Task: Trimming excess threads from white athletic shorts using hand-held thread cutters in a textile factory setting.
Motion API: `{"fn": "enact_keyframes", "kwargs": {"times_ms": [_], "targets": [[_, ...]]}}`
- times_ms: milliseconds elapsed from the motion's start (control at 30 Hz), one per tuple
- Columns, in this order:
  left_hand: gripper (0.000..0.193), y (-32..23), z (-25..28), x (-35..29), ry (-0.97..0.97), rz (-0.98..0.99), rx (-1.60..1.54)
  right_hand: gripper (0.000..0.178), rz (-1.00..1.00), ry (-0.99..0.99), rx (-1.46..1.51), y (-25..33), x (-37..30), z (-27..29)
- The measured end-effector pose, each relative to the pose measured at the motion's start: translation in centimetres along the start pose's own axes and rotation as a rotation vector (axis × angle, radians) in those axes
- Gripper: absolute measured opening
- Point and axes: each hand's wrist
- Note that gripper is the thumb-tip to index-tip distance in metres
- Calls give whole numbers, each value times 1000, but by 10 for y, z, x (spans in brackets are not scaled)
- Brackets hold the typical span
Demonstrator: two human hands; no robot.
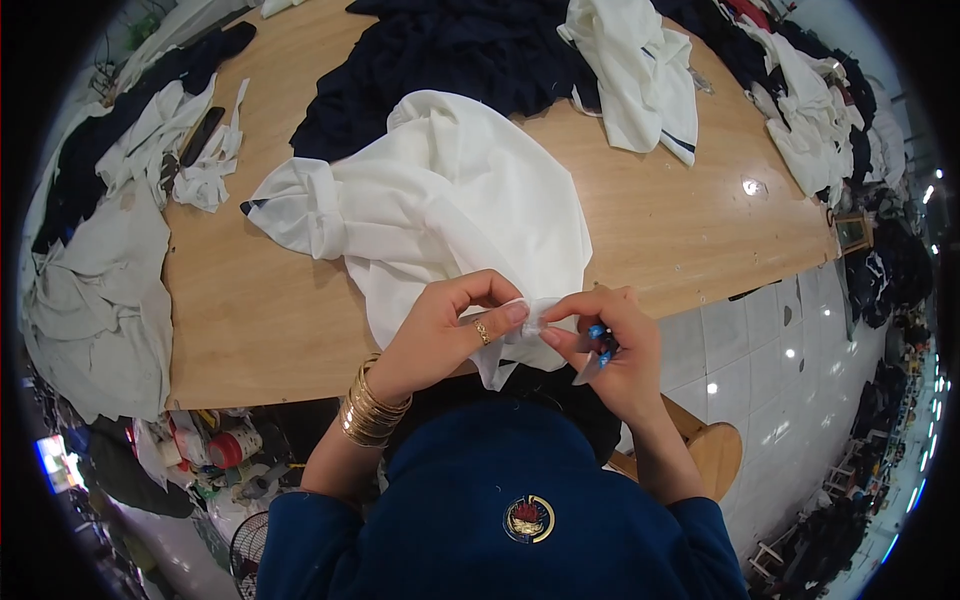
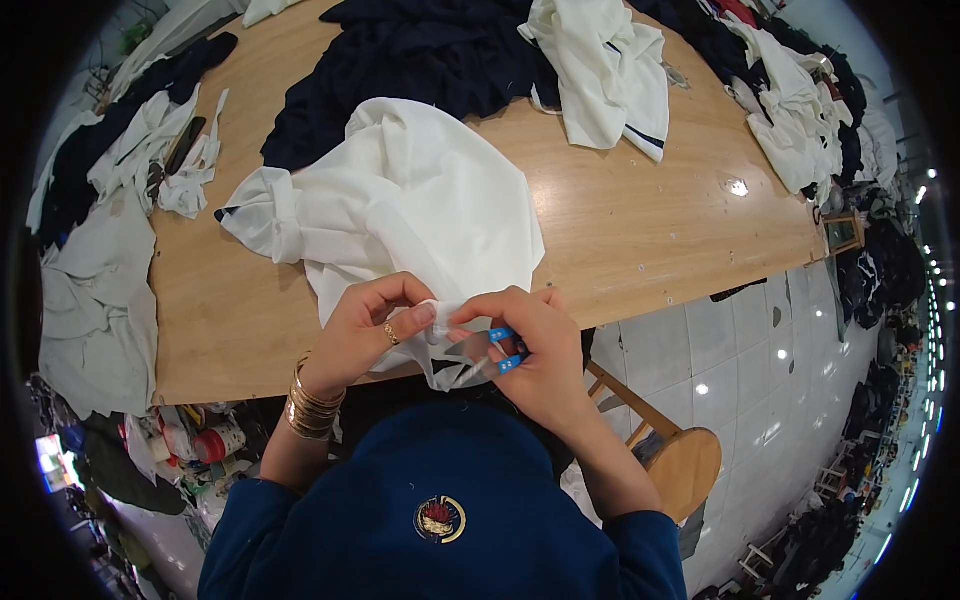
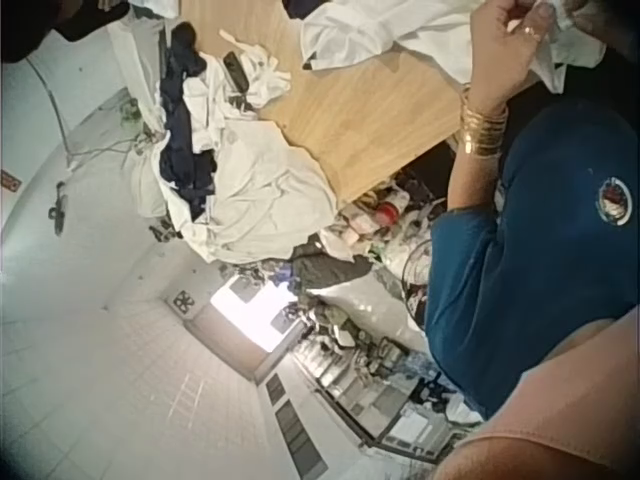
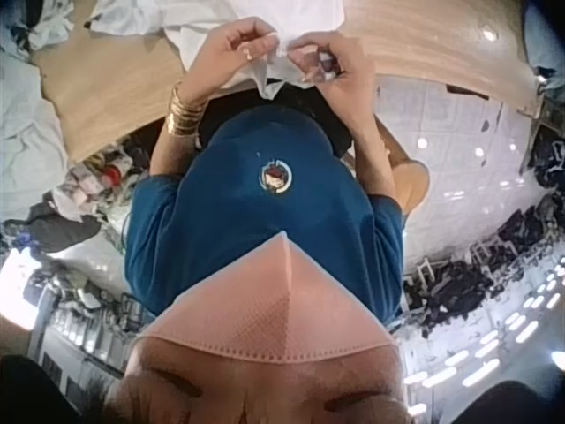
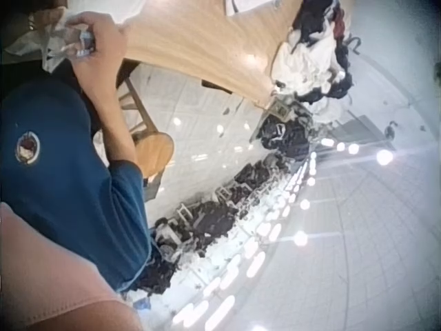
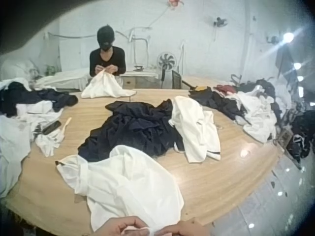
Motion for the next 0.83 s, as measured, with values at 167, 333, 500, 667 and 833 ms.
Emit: {"fn": "enact_keyframes", "kwargs": {"times_ms": [167,333,500,667,833], "targets": [[22,-1,-3,-2,-13,-3,31,23,131,34,-113,-1,3,0],[21,4,-6,0,-27,43,73,27,133,137,-173,-7,4,1],[22,9,-3,3,-4,40,40,19,-271,108,127,-12,0,0],[23,3,-5,2,-36,104,-39,26,-236,68,12,-8,2,16],[24,5,-3,3,-45,109,-56,40,137,166,-443,-18,-3,25]]}}
Point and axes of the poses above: each hand's wrist, its own x-axis towards the middle knuckle, its own z-axis out of the back of the hand, y = z × x, and after that the axes turned 11 degrees about -y, right-handed
